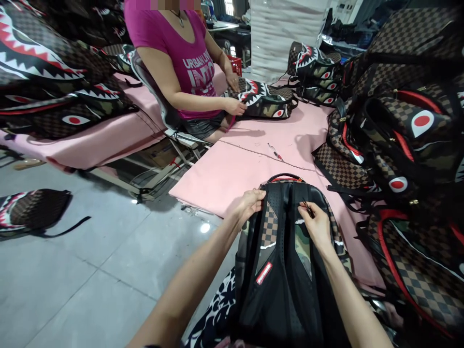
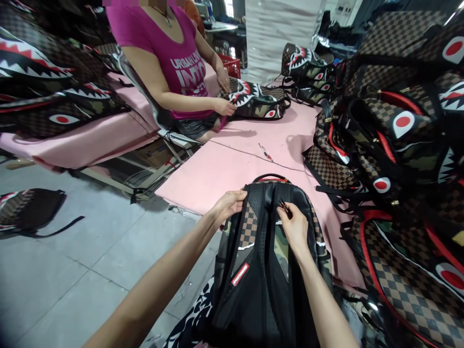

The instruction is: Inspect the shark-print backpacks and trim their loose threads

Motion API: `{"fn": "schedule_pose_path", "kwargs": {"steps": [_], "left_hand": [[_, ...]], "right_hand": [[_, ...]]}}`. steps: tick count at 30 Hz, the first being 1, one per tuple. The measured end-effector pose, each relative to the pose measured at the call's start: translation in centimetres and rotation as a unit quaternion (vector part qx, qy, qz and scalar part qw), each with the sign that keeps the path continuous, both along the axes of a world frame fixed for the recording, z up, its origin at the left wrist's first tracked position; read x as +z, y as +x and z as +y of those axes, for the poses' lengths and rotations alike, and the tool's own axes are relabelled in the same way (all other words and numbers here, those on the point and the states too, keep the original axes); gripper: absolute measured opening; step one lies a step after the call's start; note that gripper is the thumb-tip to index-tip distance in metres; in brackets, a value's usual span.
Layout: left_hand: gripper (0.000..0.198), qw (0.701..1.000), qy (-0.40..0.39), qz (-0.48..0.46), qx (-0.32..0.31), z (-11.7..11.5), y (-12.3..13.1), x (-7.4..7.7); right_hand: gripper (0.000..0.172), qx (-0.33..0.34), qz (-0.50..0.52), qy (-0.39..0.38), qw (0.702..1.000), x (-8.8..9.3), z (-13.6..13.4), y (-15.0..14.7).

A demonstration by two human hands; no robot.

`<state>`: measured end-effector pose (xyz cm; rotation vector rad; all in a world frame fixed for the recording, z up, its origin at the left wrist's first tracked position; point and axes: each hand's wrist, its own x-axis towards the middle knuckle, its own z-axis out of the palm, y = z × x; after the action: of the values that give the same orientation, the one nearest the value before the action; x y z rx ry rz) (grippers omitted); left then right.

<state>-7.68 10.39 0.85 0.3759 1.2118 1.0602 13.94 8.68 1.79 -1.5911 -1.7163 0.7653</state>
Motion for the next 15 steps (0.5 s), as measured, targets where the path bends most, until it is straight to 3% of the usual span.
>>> {"fn": "schedule_pose_path", "kwargs": {"steps": [6, 11, 15], "left_hand": [[0.013, 1.000, -0.012, -0.026, 0.010, -0.1, -0.1, -0.3], [0.011, 0.999, -0.008, -0.023, 0.026, 0.0, 0.0, -0.8], [0.011, 0.999, 0.002, -0.013, 0.038, -0.1, 0.2, -1.7]], "right_hand": [[0.041, 0.096, -0.110, 0.061, 0.987, 1.6, 2.5, -4.9], [0.021, 0.154, -0.138, 0.050, 0.977, 1.3, 4.3, -7.7], [0.016, 0.154, -0.172, 0.045, 0.972, 1.2, 4.4, -8.5]]}}
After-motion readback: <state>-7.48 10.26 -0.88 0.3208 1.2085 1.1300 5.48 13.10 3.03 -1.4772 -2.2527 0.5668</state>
